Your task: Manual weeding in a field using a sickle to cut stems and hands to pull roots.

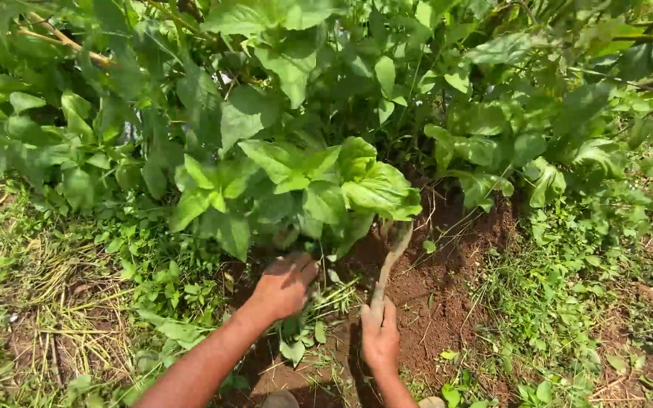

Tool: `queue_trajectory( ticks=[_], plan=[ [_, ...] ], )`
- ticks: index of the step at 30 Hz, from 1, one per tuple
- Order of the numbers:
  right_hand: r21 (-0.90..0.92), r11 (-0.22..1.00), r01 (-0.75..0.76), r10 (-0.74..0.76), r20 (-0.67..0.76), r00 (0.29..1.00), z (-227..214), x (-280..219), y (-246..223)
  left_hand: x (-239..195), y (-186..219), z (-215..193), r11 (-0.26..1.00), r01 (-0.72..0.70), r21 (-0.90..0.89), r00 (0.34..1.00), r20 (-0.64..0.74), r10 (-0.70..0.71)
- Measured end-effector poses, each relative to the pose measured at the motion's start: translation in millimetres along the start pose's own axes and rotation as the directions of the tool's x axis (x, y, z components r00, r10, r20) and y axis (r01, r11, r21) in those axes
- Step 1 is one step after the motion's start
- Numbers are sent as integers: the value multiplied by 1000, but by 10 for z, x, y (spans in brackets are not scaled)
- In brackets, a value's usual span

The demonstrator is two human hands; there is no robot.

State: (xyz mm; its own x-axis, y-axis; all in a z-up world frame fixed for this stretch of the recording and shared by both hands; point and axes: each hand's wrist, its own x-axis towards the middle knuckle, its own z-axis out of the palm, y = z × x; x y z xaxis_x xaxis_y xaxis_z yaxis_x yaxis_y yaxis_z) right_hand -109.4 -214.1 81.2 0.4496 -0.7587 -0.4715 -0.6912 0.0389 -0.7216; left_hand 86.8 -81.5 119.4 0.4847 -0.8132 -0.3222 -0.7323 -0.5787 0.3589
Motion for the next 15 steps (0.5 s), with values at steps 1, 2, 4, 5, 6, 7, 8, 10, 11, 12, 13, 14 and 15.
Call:
queue_trajectory(
  ticks=[1, 2, 4, 5, 6, 7, 8, 10, 11, 12, 13, 14, 15],
  plan=[
    [89, 995, -36, 38, -21, 999, -39, -21, -77, 90, 111, -178, 984, -136, 112, 980, -131, 150],
    [87, 995, -37, 39, -26, 999, -41, 6, -27, 172, 143, -286, 984, -141, 110, 979, -132, 155],
    [181, 984, 7, 0, -38, 999, -64, 52, 89, 335, 227, -495, 936, 27, -351, 992, -108, -69],
    [179, 984, 5, 3, -46, 999, -117, -56, 50, 471, 175, -492, 935, 20, -354, 992, -107, -62],
    [118, 991, -68, 72, -26, 997, -173, -145, -4, 624, 126, -502, 764, -53, -643, 985, -158, -65],
    [55, 988, -141, 142, -10, 990, -229, -233, -58, 780, 81, -513, 504, -133, -853, 976, -202, -84],
    [53, 989, -141, 142, -17, 990, -243, -300, -47, 807, -121, -475, 501, -137, -855, 976, -203, -79],
    [142, 936, -321, 320, 30, 947, -250, -437, -26, 856, -543, -395, -467, -316, -826, 947, -246, -205],
    [141, 936, -322, 321, 27, 947, -228, -484, 24, 907, -676, -344, -469, -314, -825, 948, -245, -203],
    [26, 928, -370, 370, 20, 929, -197, -538, 82, 937, -822, -279, -820, -340, -460, 939, -210, -272],
    [-88, 906, -414, 416, 7, 909, -164, -594, 143, 965, -969, -212, -949, -315, 31, 937, -148, -316],
    [-92, 905, -416, 419, 12, 908, -65, -514, 463, 822, -918, -314, -947, -321, 30, 936, -144, -321],
    [-145, 976, -162, 176, 88, 981, 33, -439, 783, 678, -864, -419, -963, -260, -65, 953, -175, -246]
  ],
)
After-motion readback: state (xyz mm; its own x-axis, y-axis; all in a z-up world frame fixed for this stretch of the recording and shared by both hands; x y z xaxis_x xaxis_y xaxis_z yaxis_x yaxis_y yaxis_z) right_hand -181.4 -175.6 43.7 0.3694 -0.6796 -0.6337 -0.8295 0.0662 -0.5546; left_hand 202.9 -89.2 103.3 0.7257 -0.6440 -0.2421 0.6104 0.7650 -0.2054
